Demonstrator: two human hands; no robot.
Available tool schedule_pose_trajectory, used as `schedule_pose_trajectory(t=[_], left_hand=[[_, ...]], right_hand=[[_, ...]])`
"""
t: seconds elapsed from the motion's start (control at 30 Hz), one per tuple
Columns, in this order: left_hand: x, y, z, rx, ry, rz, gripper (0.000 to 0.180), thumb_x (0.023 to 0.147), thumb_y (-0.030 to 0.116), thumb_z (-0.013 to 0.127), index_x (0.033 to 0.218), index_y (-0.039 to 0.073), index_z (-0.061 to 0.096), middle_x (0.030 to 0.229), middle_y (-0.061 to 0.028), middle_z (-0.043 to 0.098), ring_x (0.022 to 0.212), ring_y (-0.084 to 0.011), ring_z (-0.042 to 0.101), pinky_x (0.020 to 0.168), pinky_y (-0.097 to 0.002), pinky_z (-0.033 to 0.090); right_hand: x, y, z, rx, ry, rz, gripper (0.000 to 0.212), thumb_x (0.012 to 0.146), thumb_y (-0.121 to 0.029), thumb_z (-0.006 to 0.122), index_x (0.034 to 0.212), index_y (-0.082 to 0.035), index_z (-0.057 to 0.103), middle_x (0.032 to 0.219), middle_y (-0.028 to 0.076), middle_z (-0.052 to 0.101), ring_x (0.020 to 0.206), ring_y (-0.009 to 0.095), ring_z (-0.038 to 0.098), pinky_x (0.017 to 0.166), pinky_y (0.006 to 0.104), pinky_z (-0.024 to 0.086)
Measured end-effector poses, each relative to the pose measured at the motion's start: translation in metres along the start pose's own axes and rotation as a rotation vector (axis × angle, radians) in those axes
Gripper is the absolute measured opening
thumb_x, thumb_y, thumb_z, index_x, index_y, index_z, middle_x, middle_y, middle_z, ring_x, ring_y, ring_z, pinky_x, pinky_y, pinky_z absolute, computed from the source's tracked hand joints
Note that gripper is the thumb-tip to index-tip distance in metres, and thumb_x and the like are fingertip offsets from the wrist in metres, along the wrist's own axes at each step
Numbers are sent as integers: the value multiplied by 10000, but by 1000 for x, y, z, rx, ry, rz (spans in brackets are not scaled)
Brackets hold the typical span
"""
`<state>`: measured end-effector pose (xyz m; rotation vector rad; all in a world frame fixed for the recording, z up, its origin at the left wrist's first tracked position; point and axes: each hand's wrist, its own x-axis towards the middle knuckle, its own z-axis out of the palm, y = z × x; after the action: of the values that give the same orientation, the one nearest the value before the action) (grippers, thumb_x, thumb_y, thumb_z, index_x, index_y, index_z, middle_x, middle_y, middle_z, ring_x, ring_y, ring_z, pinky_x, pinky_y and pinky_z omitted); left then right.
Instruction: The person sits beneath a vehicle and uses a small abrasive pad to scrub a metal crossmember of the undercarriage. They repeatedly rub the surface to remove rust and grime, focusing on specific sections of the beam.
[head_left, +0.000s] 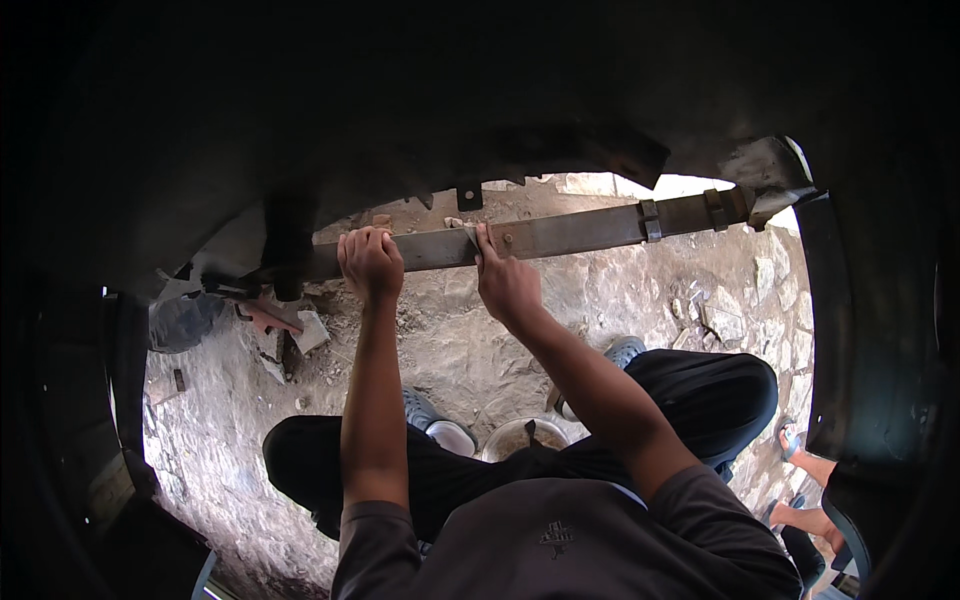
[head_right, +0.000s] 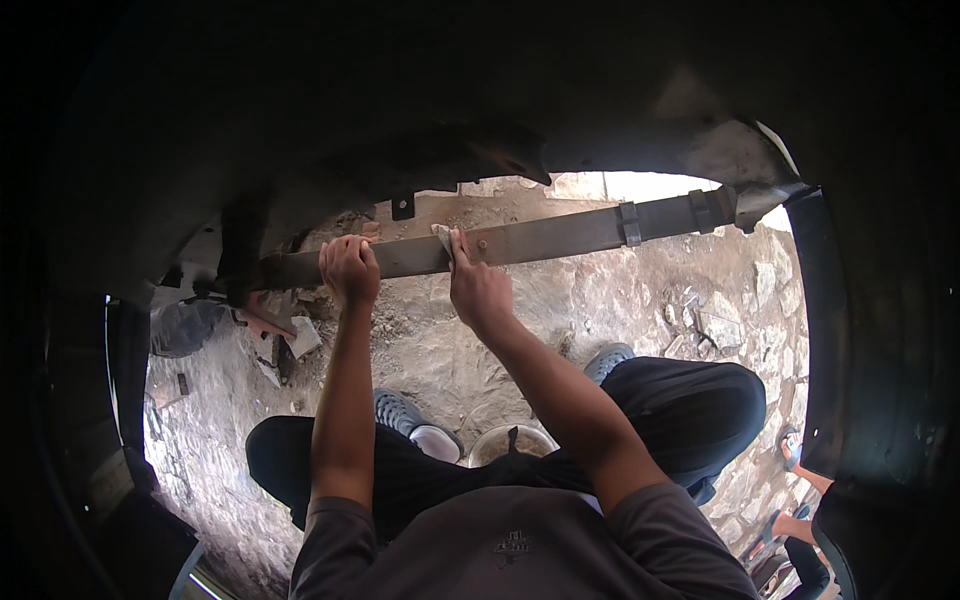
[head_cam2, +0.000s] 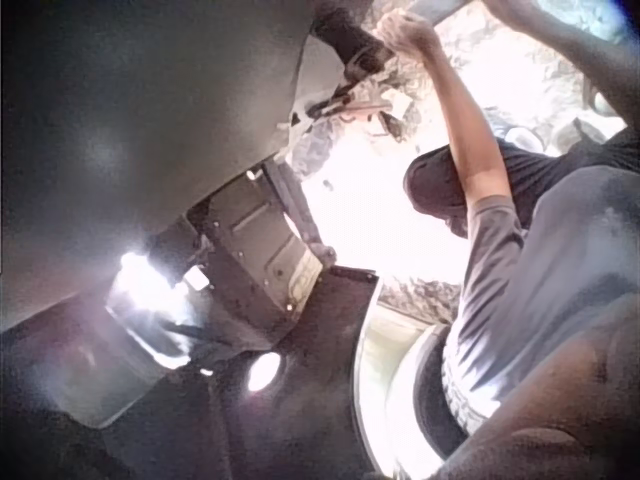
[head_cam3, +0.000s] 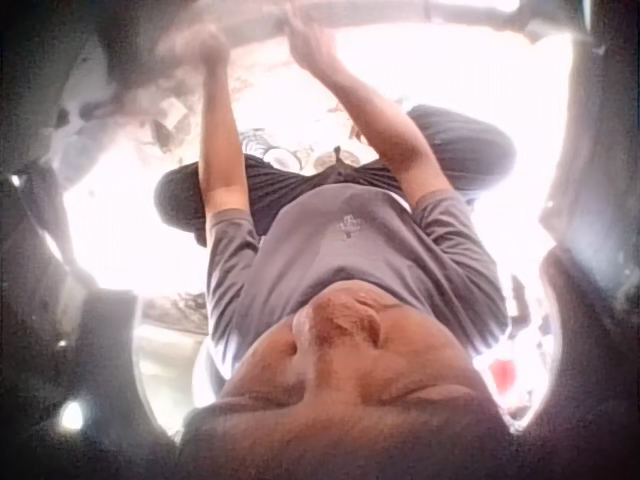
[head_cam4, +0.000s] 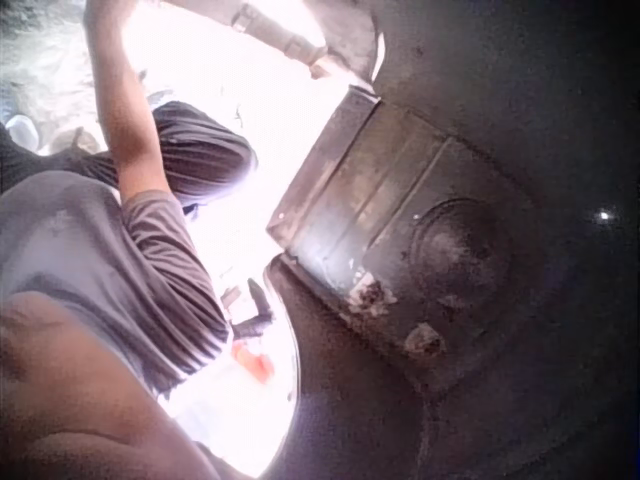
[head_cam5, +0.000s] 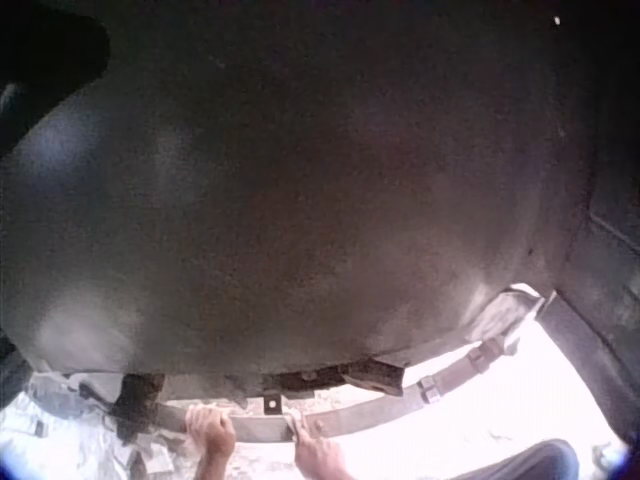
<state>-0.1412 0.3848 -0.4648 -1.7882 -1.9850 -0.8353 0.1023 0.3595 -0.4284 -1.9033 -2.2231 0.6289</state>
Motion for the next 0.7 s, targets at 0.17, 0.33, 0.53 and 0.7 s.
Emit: schedule_pose_trajectory(t=[0.17,0.33,0.53,0.7], left_hand=[[-2,-1,-1,14,-33,-48,118,969,198,657,970,119,745,1044,-42,718,1135,-261,653,1223,-499,403],[0,2,1,24,-23,-53,121,972,200,651,971,121,743,1052,-38,717,1149,-260,652,1227,-492,401],[-1,1,1,24,-30,-29,130,969,206,650,984,114,741,1057,-44,719,1157,-263,655,1230,-490,401],[-3,1,3,41,5,-46,127,963,200,656,983,102,735,1042,-62,718,1133,-272,663,1230,-490,404]], right_hand=[[-38,0,-4,-32,-73,-23,623,1130,-312,440,1731,-219,306,794,224,767,713,410,772,669,550,598],[-6,-1,-7,-43,11,-33,607,1130,-324,463,1716,-214,348,788,224,763,699,411,767,665,555,599],[-17,-3,2,-9,53,3,598,1130,-314,465,1711,-222,358,772,220,757,687,420,758,655,562,597],[-39,0,-7,-28,-55,-18,610,1129,-294,447,1723,-228,327,775,220,757,696,422,760,663,566,594]])
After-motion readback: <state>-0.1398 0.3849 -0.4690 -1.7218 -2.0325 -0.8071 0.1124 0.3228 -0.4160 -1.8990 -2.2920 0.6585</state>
